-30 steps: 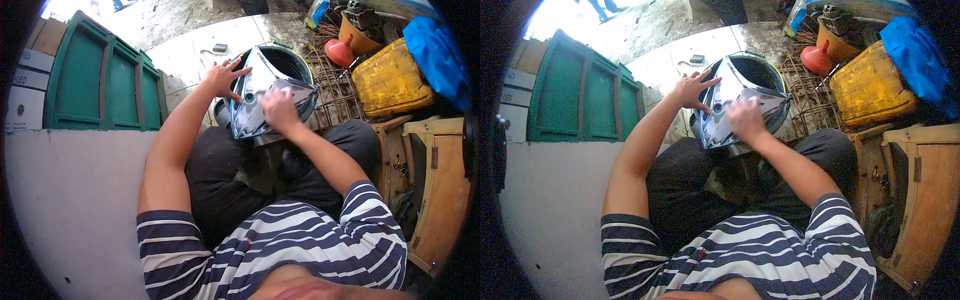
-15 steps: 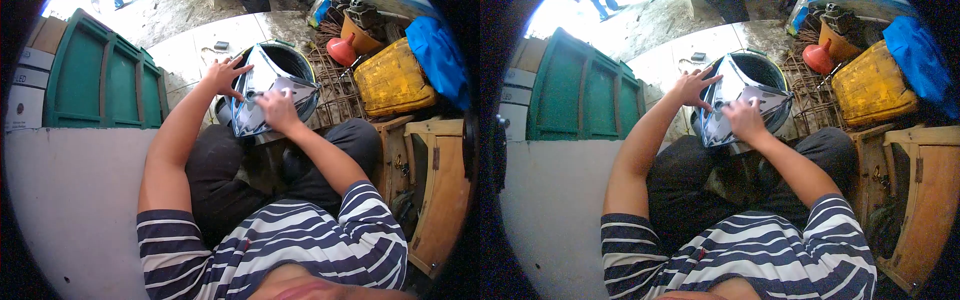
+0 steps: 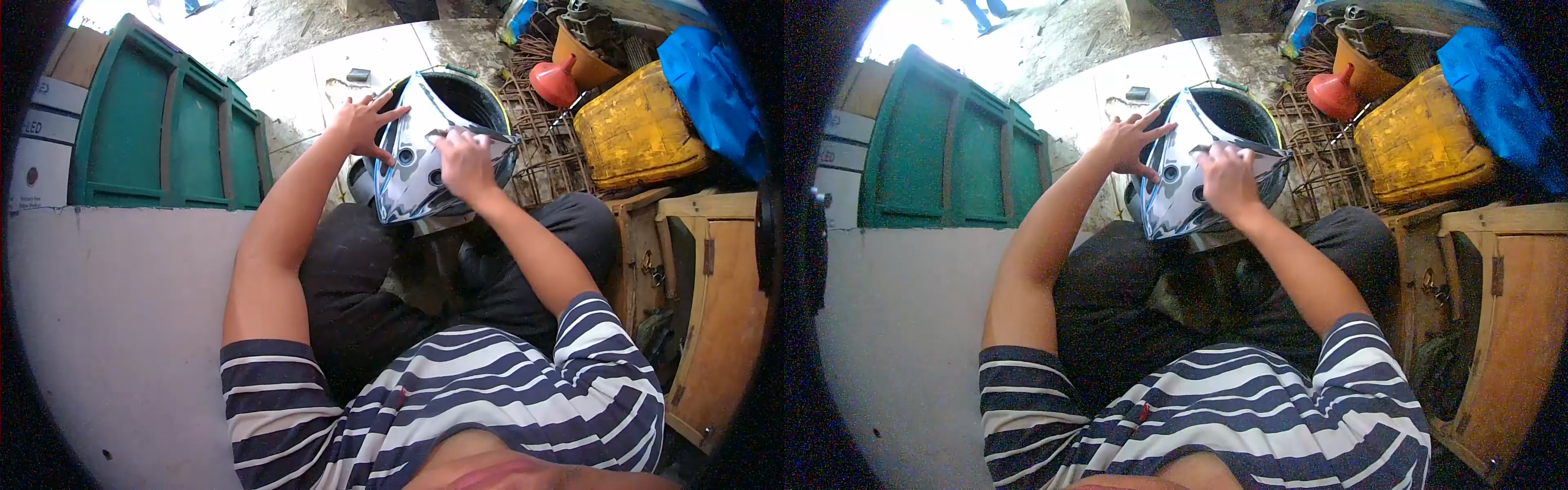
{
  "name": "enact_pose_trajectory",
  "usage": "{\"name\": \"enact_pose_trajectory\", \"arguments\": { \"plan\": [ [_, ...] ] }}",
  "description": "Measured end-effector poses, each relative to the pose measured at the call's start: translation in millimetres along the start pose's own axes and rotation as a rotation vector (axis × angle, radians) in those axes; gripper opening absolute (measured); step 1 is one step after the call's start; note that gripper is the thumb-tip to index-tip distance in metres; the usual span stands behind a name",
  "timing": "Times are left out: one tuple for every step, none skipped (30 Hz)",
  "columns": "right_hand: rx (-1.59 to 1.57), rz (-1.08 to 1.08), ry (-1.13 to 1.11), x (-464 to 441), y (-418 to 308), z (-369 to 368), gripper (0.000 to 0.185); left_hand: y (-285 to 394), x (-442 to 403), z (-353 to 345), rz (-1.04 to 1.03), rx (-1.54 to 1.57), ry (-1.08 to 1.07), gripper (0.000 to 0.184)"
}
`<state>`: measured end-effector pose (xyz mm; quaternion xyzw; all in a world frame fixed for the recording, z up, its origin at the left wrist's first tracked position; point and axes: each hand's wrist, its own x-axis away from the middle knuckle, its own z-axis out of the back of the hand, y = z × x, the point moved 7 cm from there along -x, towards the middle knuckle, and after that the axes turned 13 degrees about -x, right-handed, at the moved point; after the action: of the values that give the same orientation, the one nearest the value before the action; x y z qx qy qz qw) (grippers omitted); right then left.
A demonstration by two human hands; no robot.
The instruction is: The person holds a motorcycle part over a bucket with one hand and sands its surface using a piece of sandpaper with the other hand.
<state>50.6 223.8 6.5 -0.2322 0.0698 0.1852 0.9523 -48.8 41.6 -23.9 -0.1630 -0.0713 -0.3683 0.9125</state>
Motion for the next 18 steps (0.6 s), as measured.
{"name": "enact_pose_trajectory", "arguments": {
  "plan": [
    [0.020,0.038,-0.025,5.8,-7.9,-9.9,0.030,-0.2,-0.8,0.6,-0.003,-0.003,0.003,0.136],
    [0.005,0.102,-0.067,13.8,-18.2,-23.7,0.029,-0.6,-2.3,0.7,-0.005,-0.007,0.009,0.136],
    [-0.019,0.155,-0.076,19.7,-28.7,-25.2,0.029,-0.7,-2.1,0.8,-0.006,-0.009,0.011,0.136],
    [-0.045,0.208,-0.087,25.6,-38.8,-27.1,0.028,-0.8,-0.8,-0.6,-0.006,-0.011,0.010,0.137],
    [-0.074,0.261,-0.098,29.4,-46.5,-28.7,0.028,-1.1,-0.7,-2.3,-0.001,-0.013,0.006,0.136],
    [-0.119,0.217,-0.117,25.4,-42.2,-24.6,0.029,-1.0,-1.4,-2.0,0.002,-0.014,0.002,0.136],
    [-0.106,0.137,-0.097,18.8,-33.6,-19.2,0.029,-0.6,-1.3,-0.9,0.005,-0.014,0.000,0.136],
    [-0.090,0.058,-0.076,10.9,-23.7,-13.4,0.029,-0.6,-0.5,0.4,0.005,-0.006,-0.006,0.137],
    [-0.072,-0.022,-0.052,5.6,-12.8,-8.8,0.030,-0.5,-0.2,0.0,0.004,0.000,-0.004,0.137],
    [-0.087,-0.016,0.018,5.3,-6.6,-5.5,0.029,-0.4,0.6,-0.1,0.001,0.006,-0.002,0.137],
    [-0.064,0.020,0.002,7.7,-9.7,-9.2,0.029,-0.4,0.2,0.8,-0.002,0.009,0.001,0.137],
    [-0.042,0.056,-0.014,12.1,-16.8,-13.6,0.029,-0.3,-1.1,1.3,-0.004,0.008,0.002,0.137],
    [-0.021,0.094,-0.031,17.3,-24.9,-19.1,0.029,-0.3,-1.4,0.6,-0.005,0.007,0.002,0.137],
    [-0.007,0.125,-0.113,23.1,-33.0,-30.1,0.030,-0.7,-0.8,-0.9,-0.003,0.008,0.000,0.137],
    [-0.025,0.133,-0.132,22.2,-35.0,-30.2,0.030,-1.0,0.0,-0.5,0.000,0.006,0.001,0.137],
    [-0.043,0.139,-0.152,21.2,-35.9,-29.9,0.030,-1.0,-0.5,-0.4,0.002,0.005,0.000,0.137],
    [-0.061,0.143,-0.174,20.9,-35.7,-29.2,0.030,-0.4,-0.9,-0.7,0.003,0.006,-0.001,0.137],
    [-0.032,0.090,-0.113,12.9,-26.4,-19.9,0.030,-0.7,-2.2,-1.3,0.000,0.029,-0.028,0.136]
  ]
}}
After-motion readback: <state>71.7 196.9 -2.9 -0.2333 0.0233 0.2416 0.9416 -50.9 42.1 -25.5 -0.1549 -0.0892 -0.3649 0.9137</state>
